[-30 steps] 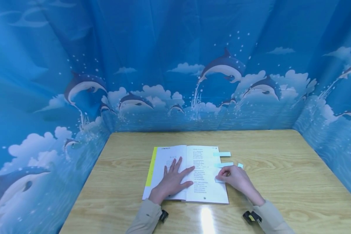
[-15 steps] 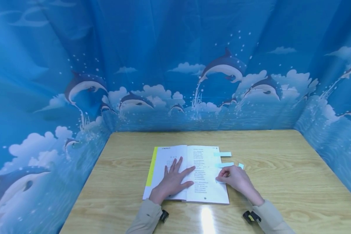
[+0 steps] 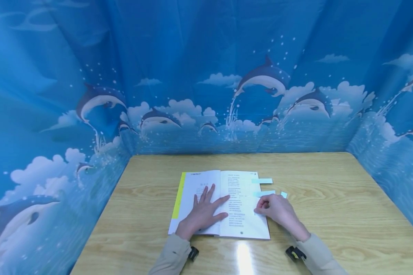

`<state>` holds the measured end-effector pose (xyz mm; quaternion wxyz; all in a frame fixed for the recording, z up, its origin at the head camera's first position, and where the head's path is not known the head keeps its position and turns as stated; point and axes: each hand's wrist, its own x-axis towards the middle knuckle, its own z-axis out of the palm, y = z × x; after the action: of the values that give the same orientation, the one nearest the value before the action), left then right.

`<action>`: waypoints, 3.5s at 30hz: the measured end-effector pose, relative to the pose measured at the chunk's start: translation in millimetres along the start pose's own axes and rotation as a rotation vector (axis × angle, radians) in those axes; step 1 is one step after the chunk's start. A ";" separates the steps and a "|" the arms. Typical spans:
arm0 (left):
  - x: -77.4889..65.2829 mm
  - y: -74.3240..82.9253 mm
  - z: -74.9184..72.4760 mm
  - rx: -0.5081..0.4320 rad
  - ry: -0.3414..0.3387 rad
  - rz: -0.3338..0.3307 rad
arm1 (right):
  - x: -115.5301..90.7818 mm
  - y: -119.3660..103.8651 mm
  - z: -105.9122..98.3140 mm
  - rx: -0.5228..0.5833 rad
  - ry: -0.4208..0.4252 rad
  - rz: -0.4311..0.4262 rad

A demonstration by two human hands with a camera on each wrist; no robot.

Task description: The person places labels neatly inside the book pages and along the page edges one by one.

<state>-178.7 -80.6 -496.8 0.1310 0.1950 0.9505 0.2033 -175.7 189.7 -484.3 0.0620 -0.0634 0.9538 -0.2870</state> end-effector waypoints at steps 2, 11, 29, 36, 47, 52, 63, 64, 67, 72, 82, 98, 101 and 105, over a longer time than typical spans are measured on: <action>0.1 -0.1 0.0 0.001 0.001 0.003 | -0.1 0.8 0.0 -0.001 0.003 -0.007; -0.1 -0.5 0.5 0.010 0.001 0.005 | 1.6 0.1 -1.8 -0.020 -0.016 0.013; -1.1 0.1 -0.3 0.002 0.003 0.002 | -0.1 0.5 1.0 -0.112 -0.045 -0.013; -1.2 -0.1 -0.1 -0.002 0.012 0.013 | -1.7 1.4 1.0 -0.167 -0.039 0.001; -2.5 1.7 -0.8 0.009 0.022 0.014 | -7.9 6.1 -17.9 -0.129 0.129 -0.080; -5.2 0.4 -4.2 -0.008 0.066 0.017 | -11.0 8.2 -23.9 -0.126 0.255 -0.176; -8.9 0.8 -2.3 0.066 0.141 0.097 | -21.0 12.6 -22.8 -0.132 0.318 -0.283; -9.4 2.0 -1.1 0.085 0.146 0.107 | -21.7 12.9 -23.6 -0.131 0.318 -0.278; -11.6 8.9 1.9 0.131 0.153 0.137 | -22.8 14.5 -24.8 -0.135 0.320 -0.265; -15.0 27.0 7.7 0.145 0.119 0.226 | -23.1 16.4 -25.7 -0.124 0.331 -0.265; -16.5 52.7 22.6 0.221 -0.001 0.307 | -20.4 22.2 -21.9 -0.080 0.368 -0.361; -15.9 50.6 13.1 0.215 0.037 0.366 | -21.2 27.7 -28.7 -0.073 0.373 -0.306; -16.7 48.3 11.9 0.211 0.078 0.408 | -23.1 30.4 -32.4 -0.055 0.404 -0.279; -18.6 45.4 10.8 0.231 0.150 0.454 | -24.0 33.9 -35.9 -0.011 0.452 -0.242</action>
<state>-144.1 -46.7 -483.3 -0.0119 0.4011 0.9065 0.1315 -160.6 240.9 -471.4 -0.1880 -0.1117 0.9305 -0.2939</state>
